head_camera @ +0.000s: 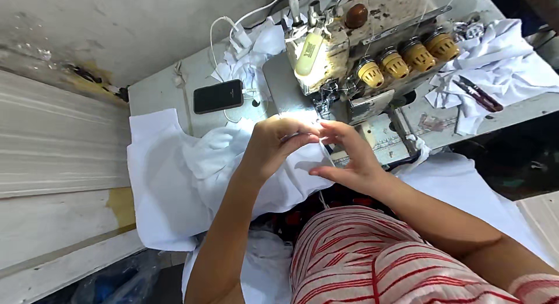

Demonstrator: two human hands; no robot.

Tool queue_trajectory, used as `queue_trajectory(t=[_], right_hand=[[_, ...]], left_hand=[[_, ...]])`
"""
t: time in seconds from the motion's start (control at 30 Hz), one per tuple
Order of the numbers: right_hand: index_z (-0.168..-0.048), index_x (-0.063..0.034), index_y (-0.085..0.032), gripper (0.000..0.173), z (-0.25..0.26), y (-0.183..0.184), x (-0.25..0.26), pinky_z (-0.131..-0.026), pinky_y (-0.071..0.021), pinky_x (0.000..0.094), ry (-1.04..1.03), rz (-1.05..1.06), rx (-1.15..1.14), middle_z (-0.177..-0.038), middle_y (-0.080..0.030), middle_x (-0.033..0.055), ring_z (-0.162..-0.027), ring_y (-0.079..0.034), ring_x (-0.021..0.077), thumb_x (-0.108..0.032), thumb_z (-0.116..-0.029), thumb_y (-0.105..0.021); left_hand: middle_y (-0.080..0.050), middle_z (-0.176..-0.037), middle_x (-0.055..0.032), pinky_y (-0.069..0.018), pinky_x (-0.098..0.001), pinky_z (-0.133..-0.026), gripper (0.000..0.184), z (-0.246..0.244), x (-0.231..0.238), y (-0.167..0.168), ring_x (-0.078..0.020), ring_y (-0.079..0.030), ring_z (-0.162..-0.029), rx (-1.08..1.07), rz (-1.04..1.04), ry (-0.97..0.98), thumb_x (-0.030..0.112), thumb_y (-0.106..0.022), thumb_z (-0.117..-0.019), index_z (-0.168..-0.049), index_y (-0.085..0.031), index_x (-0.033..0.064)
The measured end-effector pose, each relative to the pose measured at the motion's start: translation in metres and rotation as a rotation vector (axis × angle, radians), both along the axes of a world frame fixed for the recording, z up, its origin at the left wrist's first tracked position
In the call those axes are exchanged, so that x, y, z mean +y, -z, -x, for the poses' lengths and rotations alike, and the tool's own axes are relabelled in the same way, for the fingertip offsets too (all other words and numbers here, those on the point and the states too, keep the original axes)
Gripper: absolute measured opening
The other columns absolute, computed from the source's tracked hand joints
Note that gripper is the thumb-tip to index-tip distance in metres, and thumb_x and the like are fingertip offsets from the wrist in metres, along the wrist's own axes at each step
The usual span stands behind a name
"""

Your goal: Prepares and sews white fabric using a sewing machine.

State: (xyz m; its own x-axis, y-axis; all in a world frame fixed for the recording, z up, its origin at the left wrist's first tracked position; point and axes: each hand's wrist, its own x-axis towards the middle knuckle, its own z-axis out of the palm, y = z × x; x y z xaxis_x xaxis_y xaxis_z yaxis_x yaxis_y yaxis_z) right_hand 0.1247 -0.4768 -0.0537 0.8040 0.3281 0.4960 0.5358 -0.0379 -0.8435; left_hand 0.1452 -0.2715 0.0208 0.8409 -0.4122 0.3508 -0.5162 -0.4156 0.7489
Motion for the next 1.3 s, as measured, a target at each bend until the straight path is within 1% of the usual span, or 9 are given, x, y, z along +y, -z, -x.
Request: queue_trajectory(t=[0.13, 0.27, 0.43, 0.57, 0.67, 0.77, 0.87, 1.07, 1.3], right_hand=[[-0.103, -0.0043, -0.067, 0.029, -0.005, 0.000, -0.001, -0.068, -0.0523, 0.0142, -0.062, 0.019, 0.202, -0.087, -0.066, -0.0024, -0.075, -0.061, -0.0025, -0.022, -0.0841, -0.080], [-0.079, -0.0097, -0.067, 0.015, -0.001, 0.013, -0.012, -0.066, -0.0512, 0.0127, -0.066, 0.026, 0.263, -0.081, -0.065, -0.0051, -0.075, -0.061, -0.0028, -0.019, -0.0862, -0.077], [-0.083, -0.0079, -0.075, 0.011, -0.002, 0.013, -0.018, -0.087, -0.0552, 0.0190, -0.078, 0.048, 0.211, -0.096, -0.074, -0.0025, -0.099, -0.067, 0.0015, -0.016, -0.0904, -0.072], [-0.093, -0.0058, -0.068, 0.009, 0.004, 0.006, -0.022, -0.077, -0.0577, 0.0179, -0.229, -0.068, 0.389, -0.095, -0.072, -0.0048, -0.085, -0.067, -0.0018, -0.014, -0.0922, -0.072], [-0.103, -0.0138, -0.061, 0.017, 0.014, -0.008, -0.028, -0.075, -0.0554, 0.0149, -0.392, -0.230, 0.556, -0.091, -0.069, -0.0129, -0.082, -0.065, -0.0050, -0.009, -0.0924, -0.072], [-0.114, -0.0126, -0.059, 0.027, 0.019, 0.010, -0.041, -0.081, -0.0584, 0.0192, -0.395, -0.271, 0.690, -0.097, -0.072, -0.0108, -0.087, -0.069, -0.0008, -0.006, -0.0921, -0.072], [-0.109, -0.0081, -0.065, 0.019, 0.028, 0.044, -0.055, -0.073, -0.0570, 0.0179, -0.255, -0.132, 0.756, -0.090, -0.071, -0.0099, -0.079, -0.067, -0.0016, -0.009, -0.0914, -0.072], [-0.090, -0.0065, -0.077, 0.011, 0.038, 0.066, -0.066, -0.074, -0.0556, 0.0147, -0.161, -0.033, 0.646, -0.088, -0.073, -0.0073, -0.079, -0.065, -0.0051, -0.017, -0.0904, -0.075], [-0.095, -0.0073, -0.071, 0.015, 0.042, 0.061, -0.070, -0.077, -0.0535, 0.0139, -0.266, -0.017, 0.647, -0.089, -0.070, -0.0088, -0.084, -0.064, -0.0063, -0.022, -0.0974, -0.068]], left_hand=[[-0.070, -0.084, -0.0006, -0.0487, -0.0127, -0.076, 0.010, 0.002, 0.001, -0.005, 0.0010, -0.062, -0.081, -0.059, -0.035, -0.045, 0.012, -0.073, -0.0915, -0.091, -0.076, 0.0026], [-0.069, -0.082, 0.0005, -0.0471, -0.0114, -0.071, 0.009, 0.003, 0.005, -0.003, 0.0026, -0.060, -0.077, -0.024, 0.012, -0.054, 0.011, -0.074, -0.0910, -0.089, -0.075, 0.0022], [-0.072, -0.087, 0.0011, -0.0512, -0.0132, -0.076, 0.005, 0.001, 0.015, -0.007, 0.0012, -0.064, -0.080, 0.060, -0.083, -0.033, 0.009, -0.073, -0.0907, -0.092, -0.076, 0.0047], [-0.074, -0.091, 0.0013, -0.0494, -0.0304, -0.075, 0.012, 0.019, 0.007, -0.032, -0.0099, -0.065, -0.084, 0.008, -0.379, -0.258, 0.018, -0.067, -0.0958, -0.096, -0.078, 0.0128], [-0.069, -0.091, 0.0004, -0.0526, -0.0136, -0.067, 0.012, 0.026, -0.016, -0.035, 0.0005, -0.062, -0.075, -0.009, -0.195, -0.303, 0.013, -0.064, -0.0981, -0.100, -0.075, 0.0077], [-0.073, -0.093, -0.0081, -0.0542, -0.0251, -0.080, 0.013, 0.011, -0.040, 0.004, -0.0116, -0.067, -0.086, -0.109, -0.098, -0.338, 0.006, -0.064, -0.0968, -0.100, -0.076, 0.0021], [-0.075, -0.098, -0.0096, -0.0552, -0.0309, -0.089, 0.012, -0.002, -0.053, 0.054, -0.0161, -0.071, -0.093, -0.152, -0.088, -0.348, 0.005, -0.068, -0.0948, -0.101, -0.078, 0.0025], [-0.070, -0.090, -0.0045, -0.0522, -0.0241, -0.071, 0.008, 0.001, -0.057, 0.070, -0.0092, -0.062, -0.076, -0.147, -0.047, -0.450, 0.009, -0.072, -0.0909, -0.098, -0.074, 0.0056], [-0.070, -0.130, -0.0110, -0.0524, -0.0468, -0.094, 0.029, 0.030, -0.056, 0.063, -0.0282, -0.068, -0.116, -0.143, -0.408, -0.398, 0.018, -0.059, -0.1011, -0.122, -0.075, 0.0074]])
